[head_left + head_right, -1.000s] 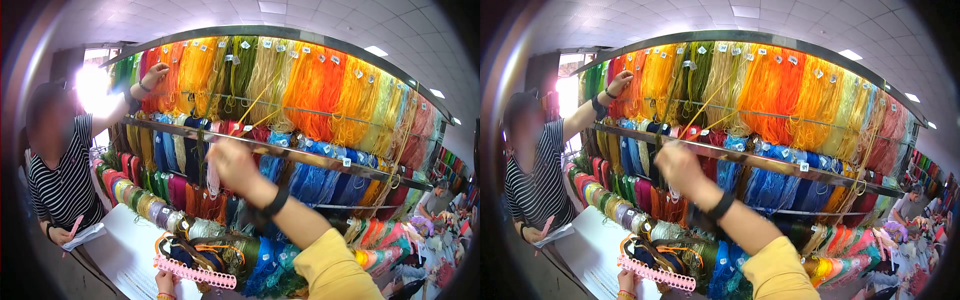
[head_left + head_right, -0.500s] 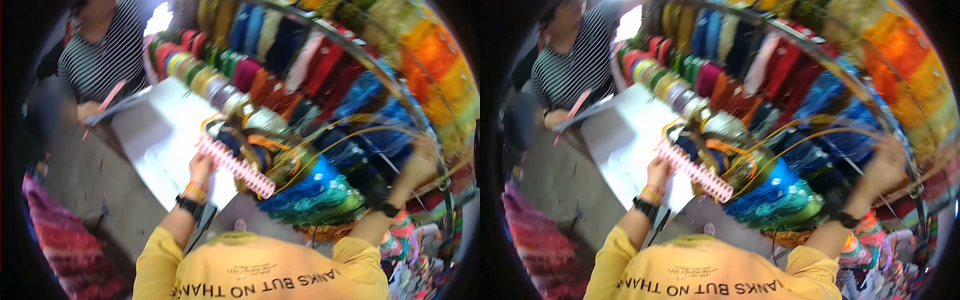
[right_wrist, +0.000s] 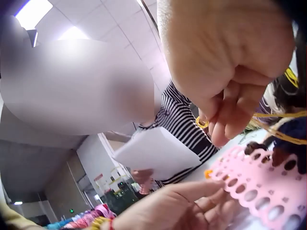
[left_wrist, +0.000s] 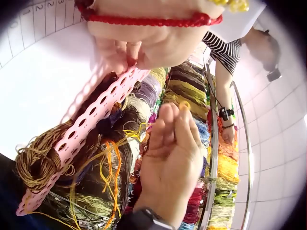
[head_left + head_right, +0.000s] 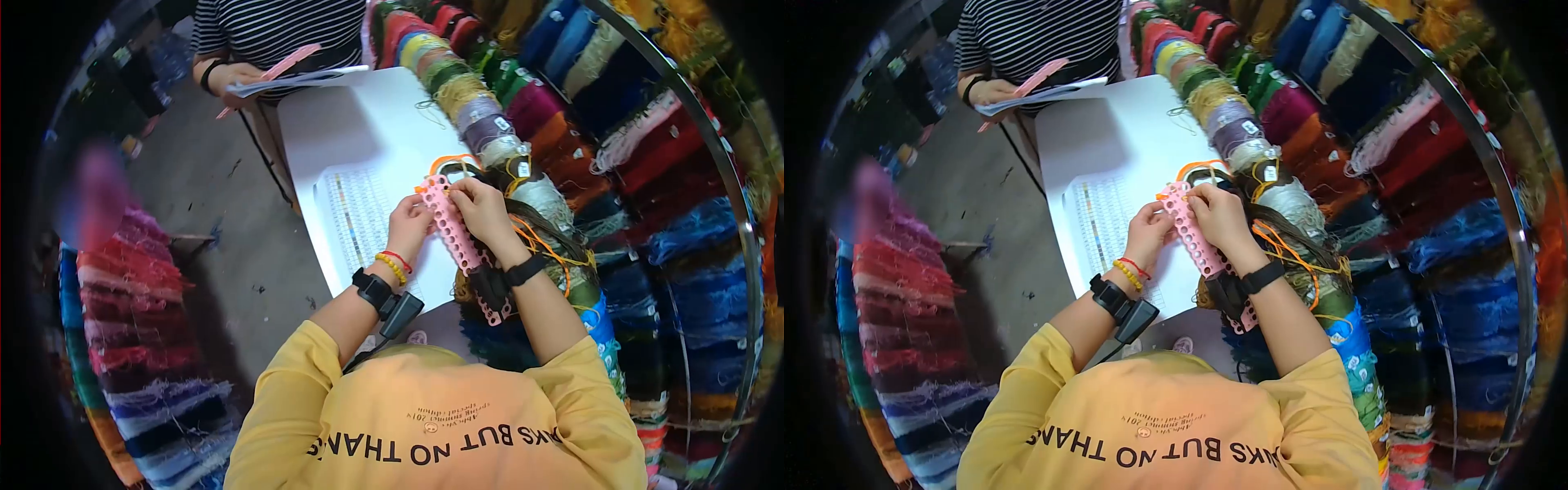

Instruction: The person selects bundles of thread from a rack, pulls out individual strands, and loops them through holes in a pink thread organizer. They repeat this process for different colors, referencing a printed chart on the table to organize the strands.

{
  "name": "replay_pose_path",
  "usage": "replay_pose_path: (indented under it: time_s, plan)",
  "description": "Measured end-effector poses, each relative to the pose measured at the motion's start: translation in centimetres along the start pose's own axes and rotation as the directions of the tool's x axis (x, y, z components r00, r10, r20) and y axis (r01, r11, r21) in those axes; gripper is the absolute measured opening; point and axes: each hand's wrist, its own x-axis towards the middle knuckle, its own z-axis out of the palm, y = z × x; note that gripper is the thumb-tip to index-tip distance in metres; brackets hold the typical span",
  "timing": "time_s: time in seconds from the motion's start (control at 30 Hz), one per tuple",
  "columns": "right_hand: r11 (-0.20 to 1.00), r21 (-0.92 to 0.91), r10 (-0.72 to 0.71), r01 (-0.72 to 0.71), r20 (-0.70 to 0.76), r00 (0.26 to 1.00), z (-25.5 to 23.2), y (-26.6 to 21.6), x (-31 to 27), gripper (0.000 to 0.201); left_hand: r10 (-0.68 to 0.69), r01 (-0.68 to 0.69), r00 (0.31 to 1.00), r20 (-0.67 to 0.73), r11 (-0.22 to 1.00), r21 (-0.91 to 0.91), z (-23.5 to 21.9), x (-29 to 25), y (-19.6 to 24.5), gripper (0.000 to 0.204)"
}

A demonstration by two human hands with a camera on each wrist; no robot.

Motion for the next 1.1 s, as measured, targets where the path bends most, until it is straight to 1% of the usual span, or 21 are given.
replay_pose_path:
  time_s: [0.07,0.1,0.2,0.23,0.33,0.43,0.53,0.57,0.6,0.67,0.77,0.8,0.83,0.9,0.93,1.03,1.1]
  plan:
    - [0.957,-0.231,-0.182,0.176,-0.002,0.983,0.8,0.8,0.5,0.015,0.019,-0.019,1.0,0.002,0.999,-0.028,0.3,-0.1,0.2,0.033]
    - [0.958,-0.217,-0.184,0.187,0.034,0.982,0.9,0.7,0.6,0.017,0.032,-0.032,0.999,0.003,0.999,-0.017,0.4,0.1,0.2,0.032]
    - [0.938,-0.298,-0.159,0.176,0.083,0.984,1.2,0.3,0.8,0.017,0.037,-0.037,0.999,0.018,0.999,-0.012,0.4,0.1,0.4,0.031]
    - [0.931,-0.288,-0.209,0.226,0.089,0.974,1.3,0.3,0.8,0.016,0.043,-0.042,0.999,0.018,0.999,-0.018,0.5,-0.1,0.7,0.031]
    - [0.862,-0.372,-0.319,0.344,0.129,0.939,1.5,0.3,1.0,0.015,0.044,-0.042,0.998,0.036,0.997,-0.061,0.2,0.3,0.2,0.029]
    - [0.812,-0.45,-0.324,0.37,0.179,0.929,1.7,0.0,0.6,0.014,0.07,-0.07,0.997,-0.022,0.997,0.011,0.2,0.6,-0.3,0.025]
    - [0.748,-0.507,-0.364,0.428,0.226,0.904,1.9,0.0,0.4,0.017,0.153,-0.152,0.988,-0.018,0.986,0.067,0.2,0.9,-0.7,0.02]
    - [0.726,-0.519,-0.383,0.451,0.24,0.892,1.9,-0.1,0.4,0.02,0.178,-0.174,0.983,-0.048,0.982,0.075,0.3,0.9,-0.9,0.015]
    - [0.738,-0.524,-0.33,0.425,0.268,0.905,1.8,-0.1,0.4,0.021,0.173,-0.168,0.984,-0.053,0.982,0.087,0.2,0.9,-1.1,0.014]
    - [0.778,-0.479,-0.333,0.406,0.233,0.914,1.9,0.0,0.4,0.019,0.161,-0.154,0.985,-0.06,0.982,0.109,0.1,1.1,-1.4,0.013]
    - [0.858,-0.422,-0.19,0.293,0.269,0.944,1.6,-0.7,0.6,0.016,0.171,-0.158,0.984,-0.052,0.968,0.194,-0.1,1.2,-1.0,0.012]
    - [0.879,-0.39,-0.179,0.274,0.263,0.948,1.5,-0.4,0.6,0.015,0.17,-0.155,0.984,-0.045,0.962,0.225,0.0,0.9,-0.5,0.013]
    - [0.899,-0.358,-0.165,0.253,0.257,0.952,1.5,0.0,0.6,0.014,0.178,-0.157,0.984,-0.027,0.921,0.357,-0.1,0.5,0.2,0.013]
    - [0.922,-0.317,-0.147,0.222,0.242,0.959,1.5,0.2,0.6,0.012,0.159,-0.123,0.987,-0.038,0.875,0.467,-0.4,0.1,1.1,0.012]
    - [0.916,-0.327,-0.156,0.232,0.242,0.958,1.5,0.4,0.7,0.012,0.149,-0.106,0.988,-0.043,0.848,0.52,-0.5,-0.1,1.4,0.012]
    - [0.902,-0.348,-0.174,0.257,0.252,0.952,1.7,1.0,0.8,0.013,0.025,0.005,0.995,-0.102,0.958,0.286,-0.9,-1.1,2.6,0.01]
    - [0.898,-0.349,-0.177,0.268,0.271,0.946,1.6,1.5,0.7,0.012,-0.042,0.042,0.998,-0.039,0.999,-0.014,-1.4,-1.8,3.1,0.01]
